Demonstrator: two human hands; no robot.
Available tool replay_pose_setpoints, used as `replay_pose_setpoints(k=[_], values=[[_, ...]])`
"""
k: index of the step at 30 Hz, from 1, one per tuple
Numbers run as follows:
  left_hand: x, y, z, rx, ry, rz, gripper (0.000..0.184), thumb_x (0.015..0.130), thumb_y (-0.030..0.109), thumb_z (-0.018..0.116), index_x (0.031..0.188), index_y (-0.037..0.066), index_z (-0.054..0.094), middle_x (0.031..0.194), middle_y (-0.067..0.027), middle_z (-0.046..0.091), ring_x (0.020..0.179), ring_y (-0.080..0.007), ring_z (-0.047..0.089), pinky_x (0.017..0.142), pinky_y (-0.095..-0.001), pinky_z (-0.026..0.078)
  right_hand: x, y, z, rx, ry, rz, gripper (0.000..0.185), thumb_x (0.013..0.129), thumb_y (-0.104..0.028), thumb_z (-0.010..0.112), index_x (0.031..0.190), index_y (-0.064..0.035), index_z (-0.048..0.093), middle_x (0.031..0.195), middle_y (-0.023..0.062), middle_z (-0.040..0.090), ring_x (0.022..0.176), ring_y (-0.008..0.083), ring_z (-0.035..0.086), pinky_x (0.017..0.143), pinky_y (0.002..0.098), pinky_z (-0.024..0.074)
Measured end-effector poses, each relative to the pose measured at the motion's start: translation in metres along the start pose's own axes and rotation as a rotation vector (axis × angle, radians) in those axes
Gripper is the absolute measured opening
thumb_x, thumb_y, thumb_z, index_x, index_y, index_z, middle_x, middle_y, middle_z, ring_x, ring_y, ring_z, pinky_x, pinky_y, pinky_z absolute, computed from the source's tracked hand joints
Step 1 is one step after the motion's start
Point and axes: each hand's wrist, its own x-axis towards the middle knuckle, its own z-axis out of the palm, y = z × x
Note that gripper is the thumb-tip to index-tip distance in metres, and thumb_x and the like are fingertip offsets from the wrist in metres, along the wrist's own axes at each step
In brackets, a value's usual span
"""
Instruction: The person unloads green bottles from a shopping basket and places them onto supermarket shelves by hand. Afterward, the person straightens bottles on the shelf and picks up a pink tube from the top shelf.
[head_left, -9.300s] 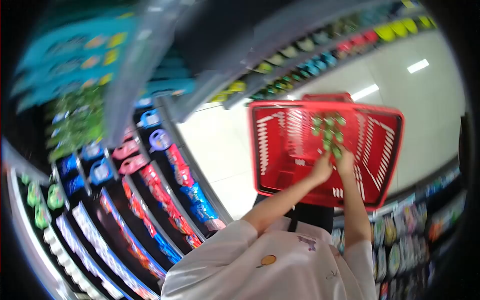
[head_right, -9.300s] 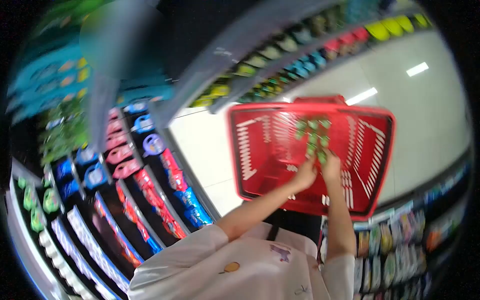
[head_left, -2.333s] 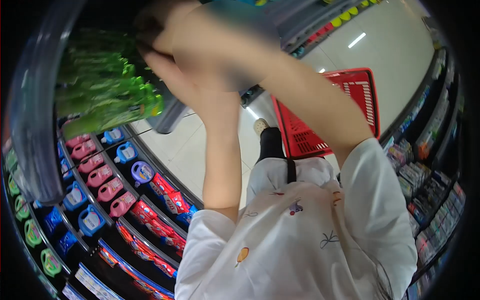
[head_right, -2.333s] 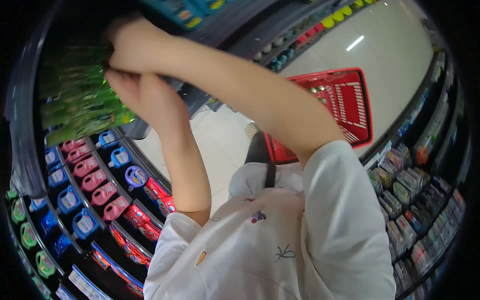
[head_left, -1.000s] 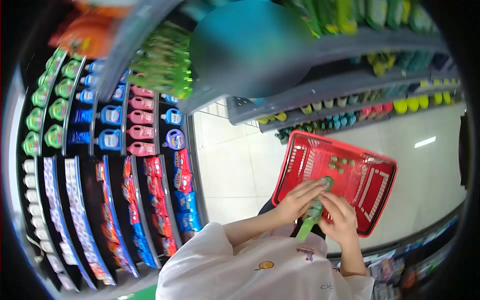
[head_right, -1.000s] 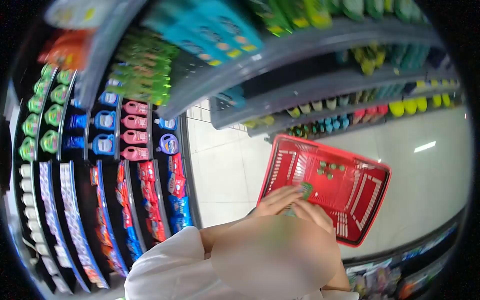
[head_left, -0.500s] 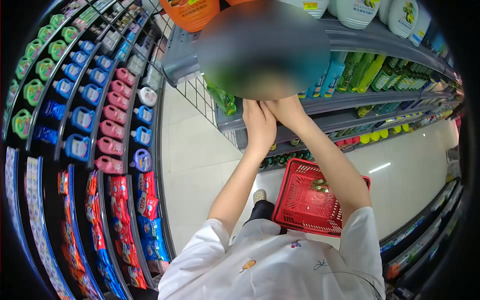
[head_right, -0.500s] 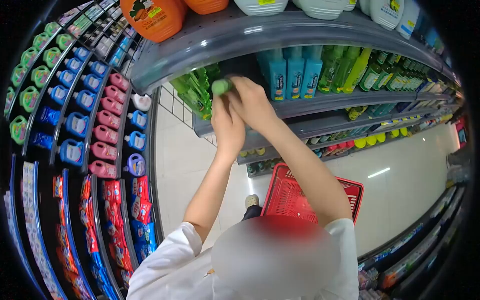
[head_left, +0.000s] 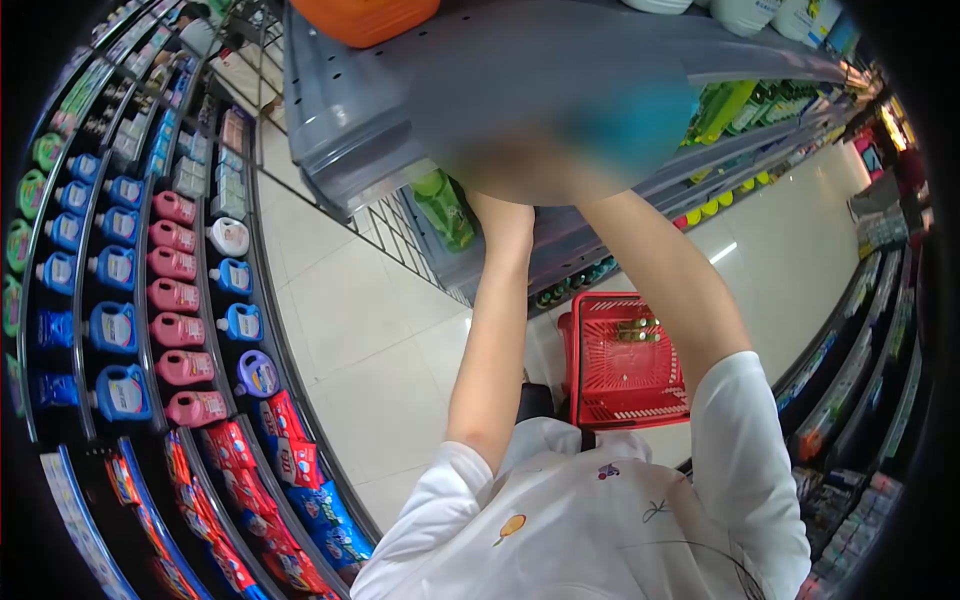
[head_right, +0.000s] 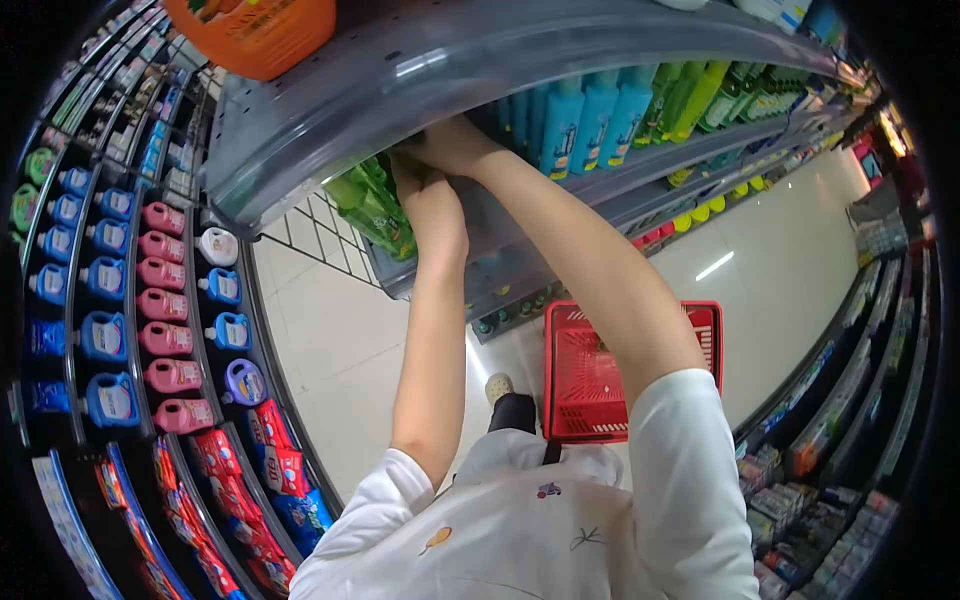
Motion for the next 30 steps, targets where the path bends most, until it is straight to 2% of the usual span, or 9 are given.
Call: replay_pose_setpoints(k=[9,13,17,18,20,24,26,28,30], values=[[0.003,-0.019,0.001,-0.115,0.009,-0.009,0.046,0.084,-0.005,0.036,0.130,-0.003,0.039,0.126,-0.0142,0.047,0.113,-0.0206,0.048,0.098,-0.0322,0.037,0.010,0.056,0.058,-0.010,0.100,-0.005,0.036,0.072,-0.023,0.067,0.103,-0.0059,0.065,0.095,0.0175,0.066,0.089,0.0329,0.064,0.081,0.0399,0.0509],[0.009,-0.018,-0.004,-0.123,-0.063,-0.013,0.052,0.084,-0.006,0.035,0.136,-0.005,0.030,0.138,-0.0187,0.037,0.129,-0.0268,0.035,0.109,-0.0354,0.025,0.013,0.062,0.074,0.014,0.173,0.014,0.032,0.072,-0.029,0.065,0.095,-0.0083,0.070,0.091,0.0176,0.067,0.086,0.0348,0.064,0.081,0.0402,0.0510],[-0.006,-0.003,-0.001,-0.104,-0.042,-0.003,0.054,0.083,-0.007,0.033,0.137,-0.006,0.029,0.137,-0.0180,0.039,0.127,-0.0249,0.037,0.107,-0.0333,0.027,-0.016,0.018,0.033,0.071,0.150,0.094,0.031,0.073,-0.029,0.065,0.092,-0.0054,0.069,0.090,0.0198,0.066,0.087,0.0358,0.064,0.080,0.0414,0.0507],[-0.020,0.009,0.000,-0.184,-0.088,-0.050,0.047,0.080,-0.010,0.039,0.127,-0.007,0.040,0.125,-0.0149,0.048,0.115,-0.0211,0.047,0.097,-0.0320,0.038,-0.030,-0.011,0.008,0.030,0.043,0.289,0.030,0.074,-0.026,0.064,0.092,-0.0022,0.066,0.089,0.0227,0.065,0.087,0.0366,0.063,0.079,0.0418,0.0510],[-0.067,0.033,0.008,-0.171,-0.228,-0.066,0.055,0.080,-0.010,0.039,0.135,-0.007,0.032,0.130,-0.0165,0.044,0.120,-0.0240,0.044,0.100,-0.0328,0.036,-0.082,-0.028,-0.013,0.234,0.367,0.184,0.035,0.075,-0.016,0.062,0.103,0.0042,0.062,0.091,0.0234,0.064,0.085,0.0359,0.064,0.074,0.0400,0.0519],[-0.193,0.003,0.016,-0.071,-0.488,0.024,0.062,0.084,-0.010,0.037,0.143,-0.005,0.019,0.144,-0.0191,0.031,0.135,-0.0269,0.031,0.109,-0.0371,0.026,-0.234,-0.045,-0.052,0.525,0.484,0.420,0.041,0.083,0.002,0.057,0.124,0.0010,0.053,0.116,0.0138,0.059,0.103,0.0191,0.060,0.088,0.0317,0.0511],[-0.243,-0.042,-0.005,0.049,-0.786,-0.146,0.065,0.082,-0.013,0.040,0.143,-0.002,0.019,0.148,-0.0221,0.020,0.137,-0.0307,0.025,0.109,-0.0404,0.029,-0.329,-0.026,-0.057,0.665,0.499,0.729,0.049,0.085,0.001,0.056,0.133,0.0004,0.044,0.120,0.0139,0.057,0.104,0.0185,0.058,0.092,0.0322,0.0480],[-0.290,-0.087,-0.016,0.008,-0.796,-0.532,0.058,0.083,-0.012,0.040,0.139,-0.004,0.029,0.145,-0.0219,0.027,0.134,-0.0310,0.032,0.108,-0.0395,0.032,-0.439,0.005,-0.050,0.554,0.530,0.937,0.053,0.085,0.000,0.058,0.135,0.0010,0.041,0.123,0.0139,0.056,0.105,0.0183,0.057,0.093,0.0336,0.0467],[-0.320,-0.130,-0.019,0.146,-0.892,-0.587,0.054,0.083,-0.011,0.040,0.136,-0.005,0.034,0.141,-0.0222,0.033,0.130,-0.0305,0.039,0.106,-0.0377,0.035,-0.515,0.023,-0.053,0.447,0.515,1.159,0.052,0.083,0.000,0.060,0.132,0.0021,0.043,0.122,0.0144,0.056,0.104,0.0199,0.059,0.091,0.0339,0.0483]])
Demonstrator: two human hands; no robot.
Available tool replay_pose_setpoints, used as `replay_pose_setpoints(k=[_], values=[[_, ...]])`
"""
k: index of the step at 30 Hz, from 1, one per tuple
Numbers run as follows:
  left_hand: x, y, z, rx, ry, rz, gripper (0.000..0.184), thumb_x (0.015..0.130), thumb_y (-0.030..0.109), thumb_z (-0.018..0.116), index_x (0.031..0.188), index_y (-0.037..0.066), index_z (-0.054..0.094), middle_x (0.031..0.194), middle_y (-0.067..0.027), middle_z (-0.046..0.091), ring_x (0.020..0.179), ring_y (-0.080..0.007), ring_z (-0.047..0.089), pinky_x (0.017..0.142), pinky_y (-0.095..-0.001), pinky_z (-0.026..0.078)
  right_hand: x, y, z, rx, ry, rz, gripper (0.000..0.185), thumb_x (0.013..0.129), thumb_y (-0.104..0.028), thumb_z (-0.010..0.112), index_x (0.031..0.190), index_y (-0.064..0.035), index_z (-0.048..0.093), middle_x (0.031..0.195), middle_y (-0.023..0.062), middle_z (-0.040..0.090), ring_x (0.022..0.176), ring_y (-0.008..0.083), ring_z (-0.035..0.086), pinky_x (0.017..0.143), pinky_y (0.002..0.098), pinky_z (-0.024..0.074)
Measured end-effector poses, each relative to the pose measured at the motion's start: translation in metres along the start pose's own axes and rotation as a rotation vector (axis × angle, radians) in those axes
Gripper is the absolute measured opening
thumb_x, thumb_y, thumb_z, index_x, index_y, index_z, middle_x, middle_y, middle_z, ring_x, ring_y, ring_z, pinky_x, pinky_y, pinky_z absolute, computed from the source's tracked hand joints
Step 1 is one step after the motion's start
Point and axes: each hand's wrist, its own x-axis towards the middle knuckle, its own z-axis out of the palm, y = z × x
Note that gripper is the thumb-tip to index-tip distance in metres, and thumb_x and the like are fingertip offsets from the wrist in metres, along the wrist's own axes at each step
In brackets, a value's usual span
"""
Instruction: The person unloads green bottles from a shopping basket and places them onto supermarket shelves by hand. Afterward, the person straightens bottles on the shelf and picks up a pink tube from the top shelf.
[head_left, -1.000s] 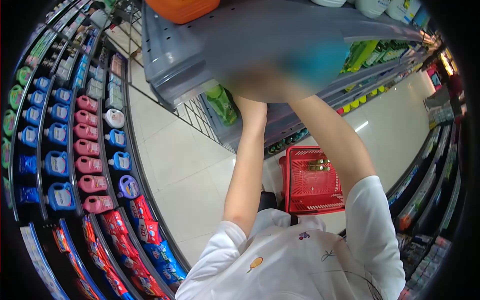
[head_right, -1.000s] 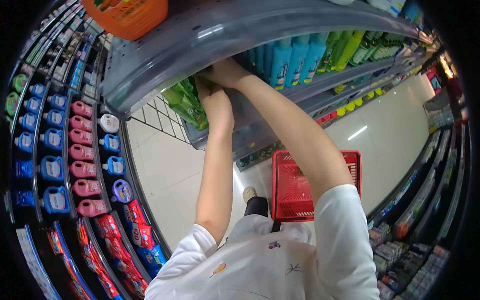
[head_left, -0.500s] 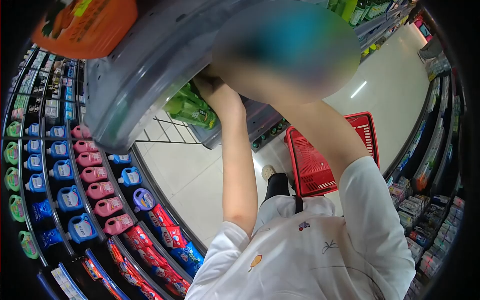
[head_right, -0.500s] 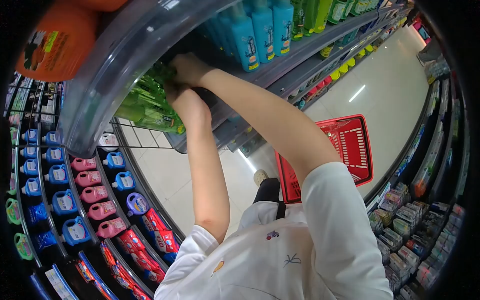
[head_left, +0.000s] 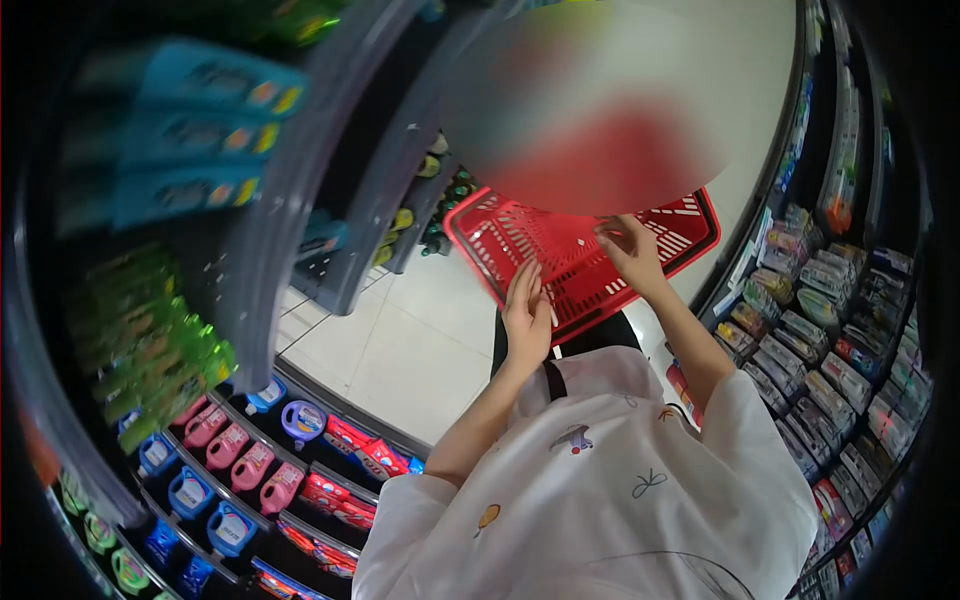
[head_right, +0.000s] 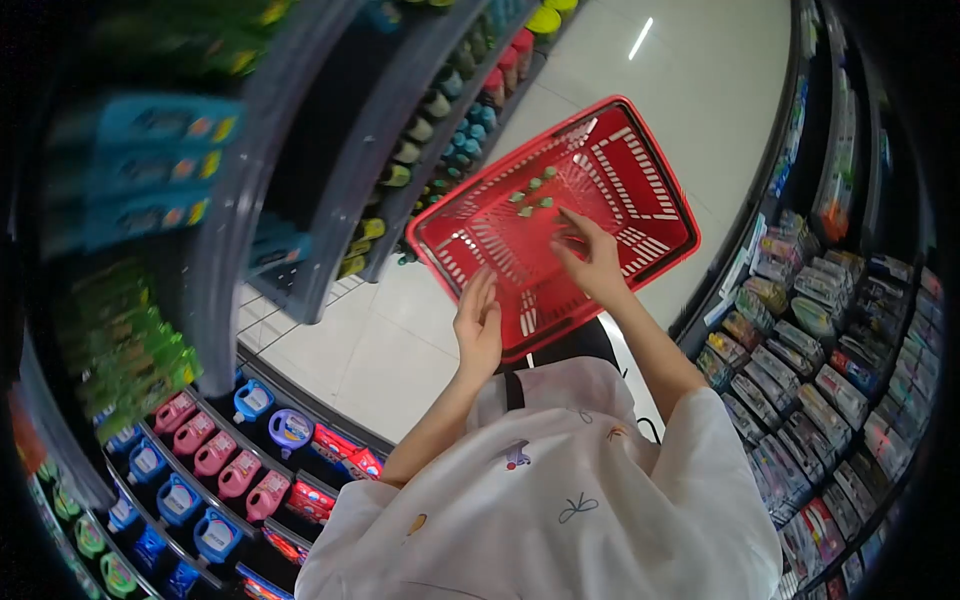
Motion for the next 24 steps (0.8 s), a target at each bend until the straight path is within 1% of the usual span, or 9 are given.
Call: replay_pose_setpoints(k=[2,4,8,11,14,15,18,21,24], values=[[0.013,-0.031,0.023,0.095,-0.005,-0.093,0.046,0.084,-0.010,0.042,0.131,-0.007,0.041,0.131,-0.0221,0.047,0.122,-0.0281,0.049,0.101,-0.0336,0.040,0.004,0.049,-0.026,-0.056,0.011,0.084,0.050,0.081,0.001,0.060,0.129,0.0041,0.045,0.117,0.0151,0.060,0.097,0.0209,0.062,0.087,0.0334,0.0508],[0.039,-0.052,0.042,0.139,-0.049,-0.224,0.041,0.091,-0.006,0.041,0.132,-0.007,0.038,0.130,-0.0200,0.049,0.125,-0.0248,0.046,0.104,-0.0325,0.037,0.020,0.093,-0.032,-0.232,-0.006,0.117,0.048,0.078,0.001,0.060,0.125,0.0042,0.050,0.110,0.0187,0.061,0.091,0.0239,0.064,0.081,0.0336,0.0524],[0.097,-0.115,0.080,-0.101,0.030,-0.550,0.045,0.093,0.002,0.042,0.135,-0.010,0.032,0.132,-0.0218,0.047,0.119,-0.0244,0.049,0.099,-0.0303,0.040,0.071,0.158,-0.021,-0.373,-0.115,0.143,0.049,0.073,0.001,0.062,0.121,0.0019,0.054,0.103,0.0245,0.061,0.083,0.0305,0.065,0.076,0.0366,0.0529],[0.116,-0.163,0.107,0.151,0.100,-0.640,0.052,0.091,0.002,0.044,0.139,-0.006,0.026,0.131,-0.0201,0.047,0.118,-0.0225,0.050,0.096,-0.0287,0.041,0.104,0.190,-0.001,-0.348,-0.175,0.111,0.049,0.071,0.001,0.062,0.120,-0.0027,0.056,0.107,0.0227,0.060,0.087,0.0337,0.063,0.078,0.0402,0.0521],[0.124,-0.197,0.114,-0.143,0.043,-0.562,0.057,0.090,0.001,0.044,0.142,0.000,0.022,0.131,-0.0194,0.046,0.120,-0.0224,0.047,0.097,-0.0292,0.040,0.118,0.222,0.013,-0.377,-0.141,-0.069,0.047,0.071,0.000,0.063,0.117,-0.0055,0.057,0.109,0.0186,0.060,0.091,0.0356,0.062,0.079,0.0427,0.0510],[0.124,-0.204,0.117,-0.200,0.078,-0.533,0.057,0.090,0.001,0.044,0.142,0.004,0.021,0.129,-0.0163,0.048,0.115,-0.0212,0.049,0.093,-0.0311,0.042,0.118,0.222,0.012,-0.361,-0.155,-0.069,0.040,0.073,-0.001,0.061,0.113,-0.0036,0.058,0.109,0.0162,0.060,0.095,0.0363,0.060,0.081,0.0436,0.0500],[0.122,-0.206,0.121,-0.005,0.155,-0.491,0.053,0.090,0.001,0.044,0.140,0.003,0.025,0.126,-0.0141,0.049,0.109,-0.0194,0.050,0.089,-0.0334,0.043,0.119,0.219,-0.001,-0.425,-0.259,-0.082,0.032,0.076,-0.005,0.061,0.107,-0.0029,0.059,0.104,0.0178,0.061,0.092,0.0370,0.060,0.079,0.0440,0.0498],[0.115,-0.160,0.115,0.241,-0.019,-0.555,0.050,0.087,-0.005,0.044,0.135,-0.001,0.036,0.126,-0.0218,0.051,0.121,-0.0271,0.048,0.102,-0.0350,0.037,0.101,0.197,-0.028,-0.488,-0.351,-0.217,0.024,0.079,-0.015,0.062,0.099,-0.0006,0.060,0.093,0.0202,0.061,0.086,0.0385,0.058,0.075,0.0448,0.0484],[0.090,-0.106,0.108,0.237,0.028,-0.358,0.040,0.081,-0.002,0.054,0.121,0.000,0.054,0.122,-0.0188,0.057,0.116,-0.0317,0.054,0.099,-0.0372,0.042,0.078,0.113,-0.058,-0.345,-0.490,-0.283,0.030,0.074,0.000,0.063,0.104,0.0024,0.060,0.099,0.0211,0.063,0.093,0.0378,0.061,0.081,0.0434,0.0495]])
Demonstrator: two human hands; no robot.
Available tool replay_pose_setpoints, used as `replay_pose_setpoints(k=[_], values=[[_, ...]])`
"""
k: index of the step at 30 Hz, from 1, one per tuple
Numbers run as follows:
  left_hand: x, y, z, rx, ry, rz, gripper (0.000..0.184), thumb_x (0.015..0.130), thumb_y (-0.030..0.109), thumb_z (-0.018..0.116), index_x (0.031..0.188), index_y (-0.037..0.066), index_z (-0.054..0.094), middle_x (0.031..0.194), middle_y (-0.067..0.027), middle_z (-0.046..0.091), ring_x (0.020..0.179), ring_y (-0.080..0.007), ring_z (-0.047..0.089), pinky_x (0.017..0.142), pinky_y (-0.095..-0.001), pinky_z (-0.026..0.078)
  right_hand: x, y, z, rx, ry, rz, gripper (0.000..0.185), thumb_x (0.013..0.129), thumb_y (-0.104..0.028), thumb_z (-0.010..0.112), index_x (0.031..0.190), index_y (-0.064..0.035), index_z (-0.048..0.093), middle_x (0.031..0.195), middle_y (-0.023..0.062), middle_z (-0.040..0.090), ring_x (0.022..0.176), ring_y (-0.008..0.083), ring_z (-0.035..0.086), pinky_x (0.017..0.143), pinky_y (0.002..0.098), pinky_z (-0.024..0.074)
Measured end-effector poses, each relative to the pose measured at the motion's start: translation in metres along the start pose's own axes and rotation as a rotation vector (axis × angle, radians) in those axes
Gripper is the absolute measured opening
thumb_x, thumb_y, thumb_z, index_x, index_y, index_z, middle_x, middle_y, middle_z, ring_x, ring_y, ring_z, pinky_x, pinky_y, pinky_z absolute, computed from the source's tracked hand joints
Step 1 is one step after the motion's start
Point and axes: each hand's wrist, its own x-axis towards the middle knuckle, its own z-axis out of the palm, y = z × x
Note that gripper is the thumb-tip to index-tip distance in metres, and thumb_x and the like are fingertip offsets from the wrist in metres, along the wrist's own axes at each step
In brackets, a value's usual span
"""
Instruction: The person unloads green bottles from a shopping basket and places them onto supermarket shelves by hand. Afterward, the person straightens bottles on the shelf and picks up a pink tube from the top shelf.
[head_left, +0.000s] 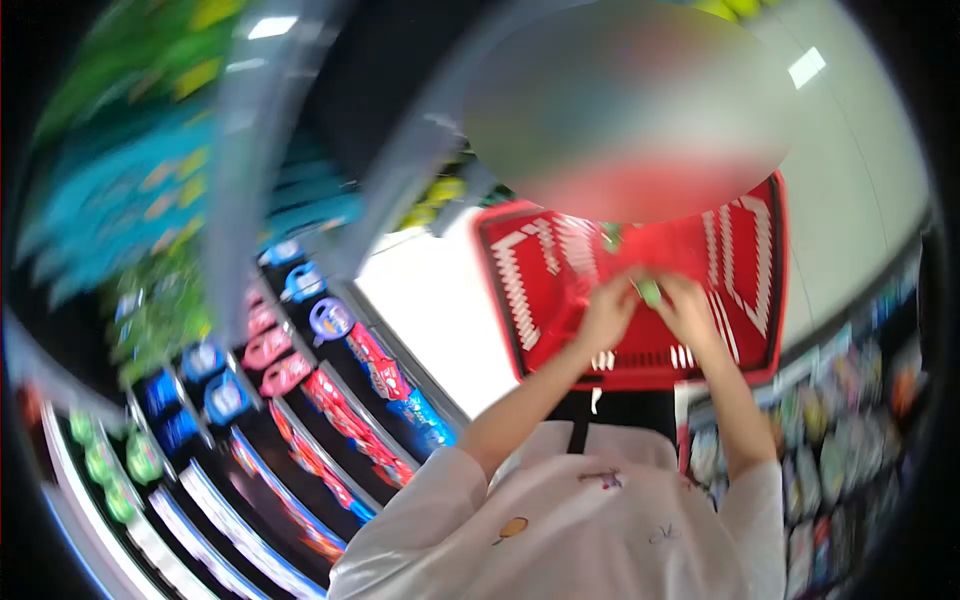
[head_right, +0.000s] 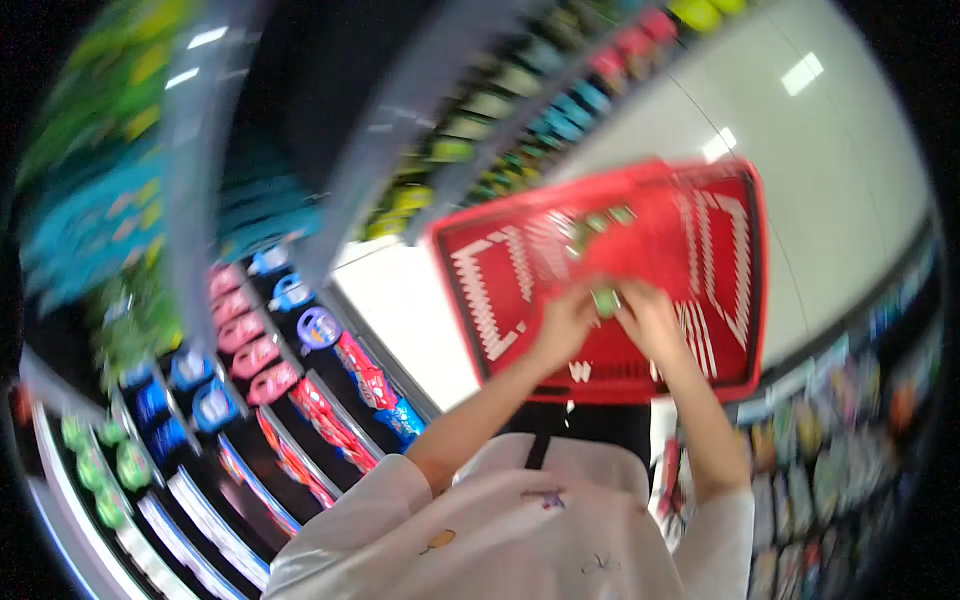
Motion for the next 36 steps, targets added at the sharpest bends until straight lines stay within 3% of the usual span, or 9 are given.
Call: replay_pose_setpoints(k=[1,2,4,9,16,21,24,25,36], values=[[-0.020,0.030,-0.014,0.145,0.029,0.089,0.041,0.081,0.000,0.058,0.122,0.001,0.055,0.120,-0.0190,0.058,0.113,-0.0307,0.056,0.096,-0.0371,0.044,-0.001,-0.040,-0.018,0.013,-0.029,-0.045,0.032,0.073,0.001,0.063,0.105,0.0025,0.060,0.101,0.0216,0.063,0.092,0.0388,0.061,0.081,0.0435,0.0501],[-0.041,0.042,-0.027,0.195,0.067,0.235,0.044,0.081,-0.001,0.058,0.124,0.005,0.055,0.122,-0.0184,0.057,0.085,-0.0188,0.063,0.074,-0.0301,0.052,-0.003,-0.074,-0.029,0.010,-0.076,-0.015,0.037,0.072,0.000,0.065,0.108,0.0003,0.061,0.104,0.0209,0.063,0.096,0.0358,0.062,0.084,0.0397,0.0502],[-0.090,0.095,-0.062,0.177,0.171,0.384,0.045,0.078,-0.004,0.059,0.122,0.004,0.057,0.121,-0.0155,0.058,0.111,-0.0304,0.057,0.094,-0.0376,0.046,0.007,-0.140,-0.043,-0.065,-0.053,-0.298,0.038,0.070,0.001,0.066,0.108,0.0014,0.060,0.103,0.0203,0.063,0.091,0.0358,0.064,0.079,0.0412,0.0521],[-0.175,0.175,-0.161,0.523,0.593,0.896,0.041,0.073,-0.006,0.064,0.114,-0.004,0.059,0.118,-0.0214,0.058,0.110,-0.0354,0.057,0.092,-0.0407,0.048,0.055,-0.302,-0.042,-0.057,-0.071,-0.844,0.048,0.060,0.003,0.069,0.107,0.0021,0.062,0.104,0.0148,0.062,0.080,0.0280,0.063,0.069,0.0340,0.0538],[-0.191,0.236,-0.282,0.461,1.147,1.004,0.043,0.077,-0.009,0.055,0.120,-0.006,0.054,0.118,-0.0246,0.057,0.109,-0.0367,0.058,0.091,-0.0386,0.047,0.154,-0.447,0.015,-0.083,0.118,-1.263,0.046,0.062,0.006,0.067,0.107,0.0021,0.060,0.105,0.0170,0.062,0.084,0.0314,0.063,0.072,0.0363,0.0530],[-0.157,0.242,-0.331,0.009,1.058,0.722,0.054,0.088,-0.001,0.049,0.138,-0.005,0.029,0.135,-0.0274,0.040,0.120,-0.0370,0.049,0.096,-0.0385,0.044,0.233,-0.484,0.076,0.003,0.071,-1.052,0.034,0.075,-0.002,0.065,0.108,0.0008,0.059,0.100,0.0173,0.063,0.088,0.0343,0.063,0.075,0.0371,0.0522],[-0.136,0.235,-0.348,-0.213,0.917,0.879,0.057,0.091,-0.003,0.043,0.142,-0.005,0.018,0.135,-0.0217,0.040,0.128,-0.0280,0.040,0.104,-0.0340,0.034,0.261,-0.498,0.090,-0.020,-0.087,-0.766,0.033,0.080,-0.011,0.064,0.110,0.0015,0.057,0.096,0.0184,0.064,0.084,0.0336,0.063,0.073,0.0368,0.0510],[-0.135,0.234,-0.355,-0.210,0.859,0.830,0.061,0.091,-0.005,0.041,0.143,-0.005,0.010,0.142,-0.0209,0.028,0.133,-0.0261,0.031,0.108,-0.0344,0.028,0.273,-0.498,0.098,0.001,-0.107,-0.721,0.032,0.080,-0.011,0.064,0.110,0.0014,0.057,0.097,0.0187,0.063,0.084,0.0333,0.063,0.073,0.0369,0.0506],[-0.123,0.237,-0.377,-0.452,0.756,0.774,0.063,0.090,-0.001,0.046,0.143,-0.007,0.013,0.141,-0.0209,0.032,0.128,-0.0228,0.038,0.106,-0.0312,0.030,0.301,-0.517,0.118,-0.429,-0.102,-0.630,0.033,0.086,-0.025,0.056,0.109,-0.0012,0.059,0.107,0.0211,0.061,0.101,0.0354,0.057,0.088,0.0399,0.0441]])
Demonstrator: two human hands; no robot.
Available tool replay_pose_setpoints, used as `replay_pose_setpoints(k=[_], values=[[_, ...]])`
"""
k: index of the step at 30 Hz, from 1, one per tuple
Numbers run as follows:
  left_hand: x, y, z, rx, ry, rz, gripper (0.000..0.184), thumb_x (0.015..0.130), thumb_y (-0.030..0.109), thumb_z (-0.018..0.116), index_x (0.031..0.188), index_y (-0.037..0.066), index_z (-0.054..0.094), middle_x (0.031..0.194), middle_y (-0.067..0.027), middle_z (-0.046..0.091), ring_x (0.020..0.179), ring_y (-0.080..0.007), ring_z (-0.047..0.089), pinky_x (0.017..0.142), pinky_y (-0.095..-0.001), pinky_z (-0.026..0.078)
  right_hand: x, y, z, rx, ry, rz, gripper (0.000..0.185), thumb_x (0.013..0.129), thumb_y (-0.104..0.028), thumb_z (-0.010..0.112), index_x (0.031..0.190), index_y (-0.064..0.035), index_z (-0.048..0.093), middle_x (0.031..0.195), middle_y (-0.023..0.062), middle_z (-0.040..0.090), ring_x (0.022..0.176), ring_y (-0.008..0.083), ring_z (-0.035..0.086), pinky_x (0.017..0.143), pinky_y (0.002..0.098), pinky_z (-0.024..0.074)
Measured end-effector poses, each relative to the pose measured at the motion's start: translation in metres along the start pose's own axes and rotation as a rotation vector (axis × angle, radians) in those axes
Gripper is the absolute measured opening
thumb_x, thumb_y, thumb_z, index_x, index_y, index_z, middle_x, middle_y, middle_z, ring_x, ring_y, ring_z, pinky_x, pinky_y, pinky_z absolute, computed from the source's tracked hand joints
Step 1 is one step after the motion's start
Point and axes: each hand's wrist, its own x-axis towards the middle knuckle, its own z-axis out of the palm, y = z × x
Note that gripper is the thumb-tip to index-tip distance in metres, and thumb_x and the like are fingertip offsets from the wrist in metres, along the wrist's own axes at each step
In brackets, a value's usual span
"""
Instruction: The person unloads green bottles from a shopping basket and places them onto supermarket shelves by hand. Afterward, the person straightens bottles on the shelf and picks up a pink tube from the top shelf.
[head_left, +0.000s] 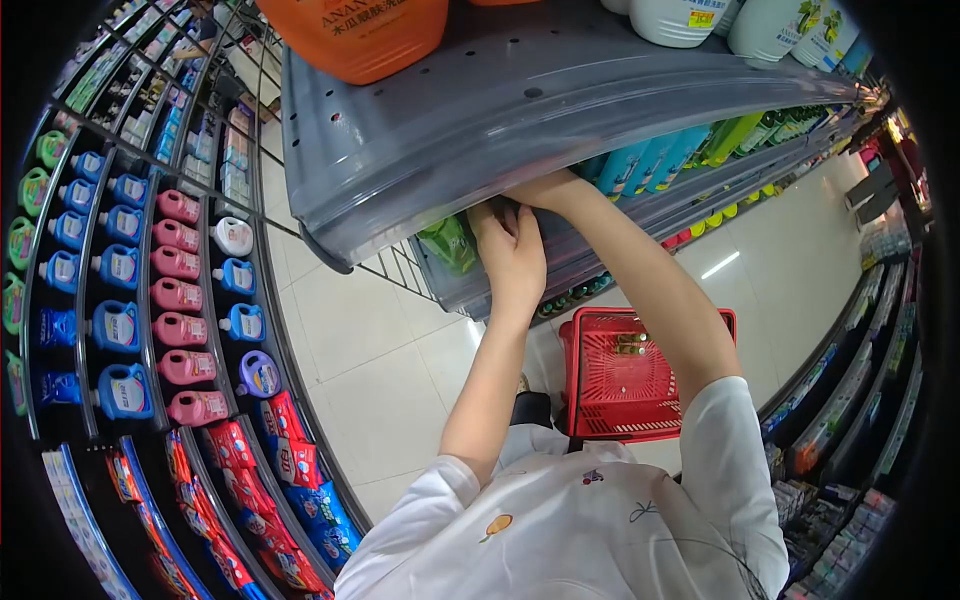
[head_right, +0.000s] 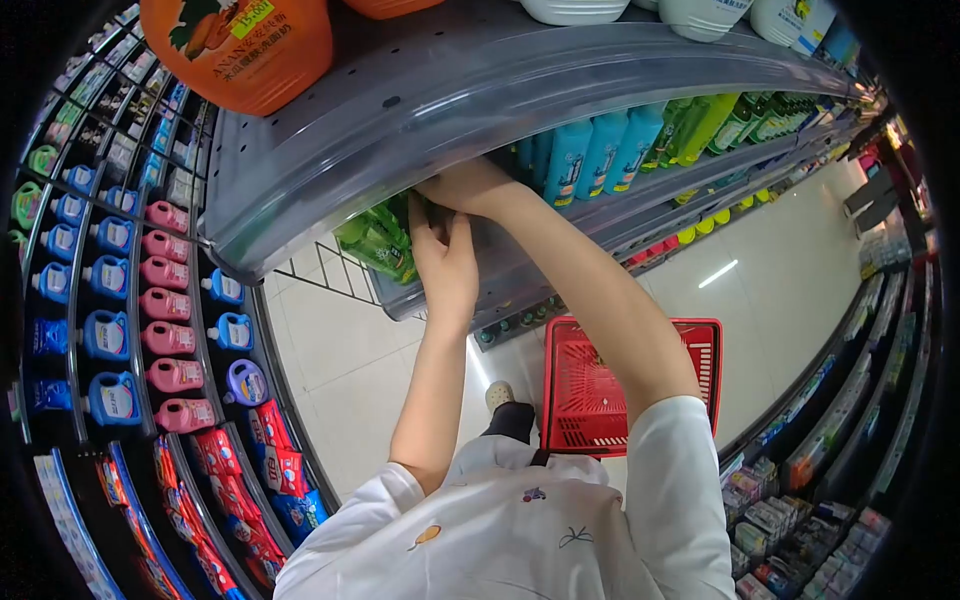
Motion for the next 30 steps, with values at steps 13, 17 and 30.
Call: replay_pose_setpoints(k=[13,17,30], values=[[-0.013,0.011,0.009,-0.195,-0.027,0.014,0.059,0.075,-0.010,0.046,0.133,-0.006,0.033,0.121,-0.0122,0.049,0.106,-0.0163,0.052,0.088,-0.0248,0.042,-0.041,0.005,0.019,0.195,0.279,0.029,0.032,0.079,-0.011,0.060,0.108,0.0018,0.059,0.100,0.0230,0.062,0.090,0.0377,0.060,0.078,0.0409,0.0495],[-0.079,0.010,0.034,-0.016,-0.245,0.077,0.071,0.074,-0.010,0.040,0.142,-0.009,0.016,0.143,-0.0207,0.030,0.129,-0.0277,0.037,0.104,-0.0344,0.034,-0.138,-0.003,0.013,0.245,0.670,-0.019,0.036,0.075,-0.002,0.058,0.111,-0.0013,0.060,0.105,0.0166,0.062,0.091,0.0319,0.062,0.078,0.0364,0.0513],[-0.281,-0.276,0.096,0.448,-0.768,-0.617,0.049,0.084,-0.008,0.048,0.132,-0.008,0.037,0.132,-0.0244,0.045,0.121,-0.0331,0.049,0.101,-0.0384,0.042,-0.503,0.183,0.144,0.366,0.509,1.093,0.041,0.076,-0.006,0.067,0.114,0.0030,0.057,0.104,0.0205,0.063,0.091,0.0294,0.065,0.082,0.0356,0.0522]])
